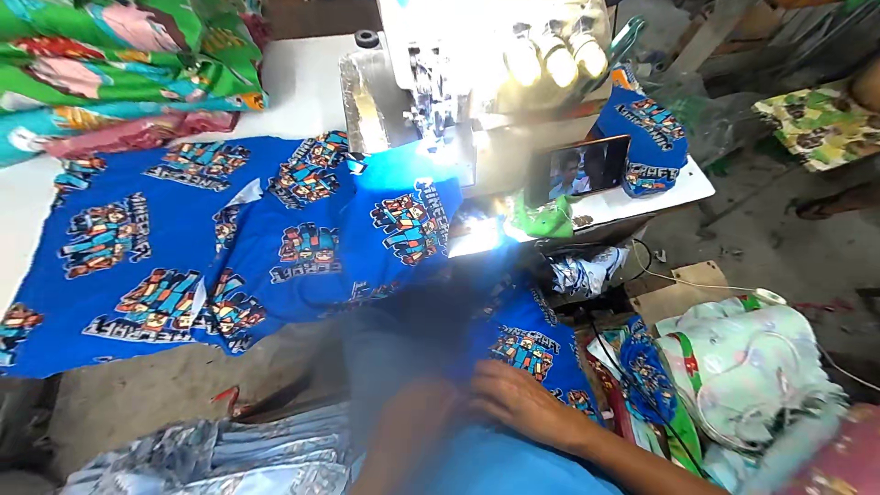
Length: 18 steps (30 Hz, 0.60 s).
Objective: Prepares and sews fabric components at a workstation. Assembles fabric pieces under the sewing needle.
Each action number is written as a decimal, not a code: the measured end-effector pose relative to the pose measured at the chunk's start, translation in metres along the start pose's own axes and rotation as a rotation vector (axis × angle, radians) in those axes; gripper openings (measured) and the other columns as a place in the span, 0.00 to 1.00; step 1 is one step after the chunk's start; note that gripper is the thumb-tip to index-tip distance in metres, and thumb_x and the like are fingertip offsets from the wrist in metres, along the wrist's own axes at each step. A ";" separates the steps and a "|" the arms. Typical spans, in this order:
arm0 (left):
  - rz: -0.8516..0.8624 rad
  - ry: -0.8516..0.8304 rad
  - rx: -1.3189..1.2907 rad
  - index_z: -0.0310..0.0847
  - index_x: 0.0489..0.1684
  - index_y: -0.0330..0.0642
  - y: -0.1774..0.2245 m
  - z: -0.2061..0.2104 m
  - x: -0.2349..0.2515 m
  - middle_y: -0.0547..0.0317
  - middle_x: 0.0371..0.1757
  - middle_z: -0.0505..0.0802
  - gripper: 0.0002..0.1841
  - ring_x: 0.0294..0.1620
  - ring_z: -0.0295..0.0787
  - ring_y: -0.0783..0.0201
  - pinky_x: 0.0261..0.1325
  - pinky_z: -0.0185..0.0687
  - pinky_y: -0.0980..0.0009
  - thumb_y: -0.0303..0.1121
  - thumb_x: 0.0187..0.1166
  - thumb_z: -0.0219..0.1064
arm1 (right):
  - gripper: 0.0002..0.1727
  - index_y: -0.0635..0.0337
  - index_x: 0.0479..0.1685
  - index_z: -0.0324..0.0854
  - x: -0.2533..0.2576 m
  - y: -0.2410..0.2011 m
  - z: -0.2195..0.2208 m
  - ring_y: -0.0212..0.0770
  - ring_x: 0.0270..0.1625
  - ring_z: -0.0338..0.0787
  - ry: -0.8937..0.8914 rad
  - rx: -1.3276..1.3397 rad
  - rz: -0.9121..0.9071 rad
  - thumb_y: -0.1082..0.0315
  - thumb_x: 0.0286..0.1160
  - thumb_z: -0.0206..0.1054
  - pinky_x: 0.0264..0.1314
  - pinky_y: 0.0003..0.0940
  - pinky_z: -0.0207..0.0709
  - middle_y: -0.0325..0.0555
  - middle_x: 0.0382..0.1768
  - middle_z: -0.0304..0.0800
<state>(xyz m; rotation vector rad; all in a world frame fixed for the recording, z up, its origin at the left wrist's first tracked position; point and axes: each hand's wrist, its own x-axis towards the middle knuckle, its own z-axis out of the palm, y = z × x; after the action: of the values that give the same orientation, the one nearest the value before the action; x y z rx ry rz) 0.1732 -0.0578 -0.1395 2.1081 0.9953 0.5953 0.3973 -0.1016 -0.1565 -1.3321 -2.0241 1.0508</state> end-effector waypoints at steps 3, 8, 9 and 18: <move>0.092 0.038 -0.006 0.89 0.42 0.43 -0.015 0.011 -0.001 0.60 0.34 0.92 0.12 0.32 0.88 0.72 0.39 0.84 0.78 0.40 0.85 0.63 | 0.09 0.60 0.42 0.92 -0.001 0.004 -0.004 0.43 0.52 0.90 0.119 0.062 -0.008 0.65 0.80 0.68 0.58 0.36 0.83 0.49 0.46 0.91; 0.093 -0.040 -0.036 0.87 0.44 0.40 -0.012 0.014 0.003 0.57 0.36 0.93 0.13 0.35 0.90 0.67 0.44 0.86 0.73 0.41 0.86 0.64 | 0.15 0.64 0.42 0.87 -0.015 0.016 -0.040 0.27 0.43 0.87 -0.076 0.323 0.131 0.59 0.83 0.66 0.50 0.24 0.80 0.43 0.39 0.90; 0.091 -0.054 -0.032 0.88 0.44 0.41 -0.013 0.015 0.003 0.58 0.36 0.93 0.13 0.36 0.90 0.68 0.44 0.86 0.73 0.41 0.86 0.63 | 0.18 0.64 0.42 0.85 -0.019 0.018 -0.050 0.27 0.35 0.82 -0.180 0.345 0.194 0.56 0.87 0.60 0.43 0.24 0.76 0.41 0.32 0.86; -0.026 -0.185 0.023 0.90 0.47 0.38 -0.001 0.005 0.009 0.52 0.44 0.95 0.15 0.45 0.94 0.59 0.54 0.87 0.65 0.38 0.88 0.60 | 0.18 0.65 0.53 0.87 0.003 0.067 -0.070 0.54 0.50 0.91 0.281 -0.229 0.443 0.59 0.89 0.58 0.56 0.55 0.82 0.56 0.49 0.90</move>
<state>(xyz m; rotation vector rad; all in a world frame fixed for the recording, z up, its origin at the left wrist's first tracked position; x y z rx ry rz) 0.1817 -0.0527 -0.1426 2.1238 0.9277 0.3700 0.4840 -0.0607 -0.1710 -1.9902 -1.7182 0.7606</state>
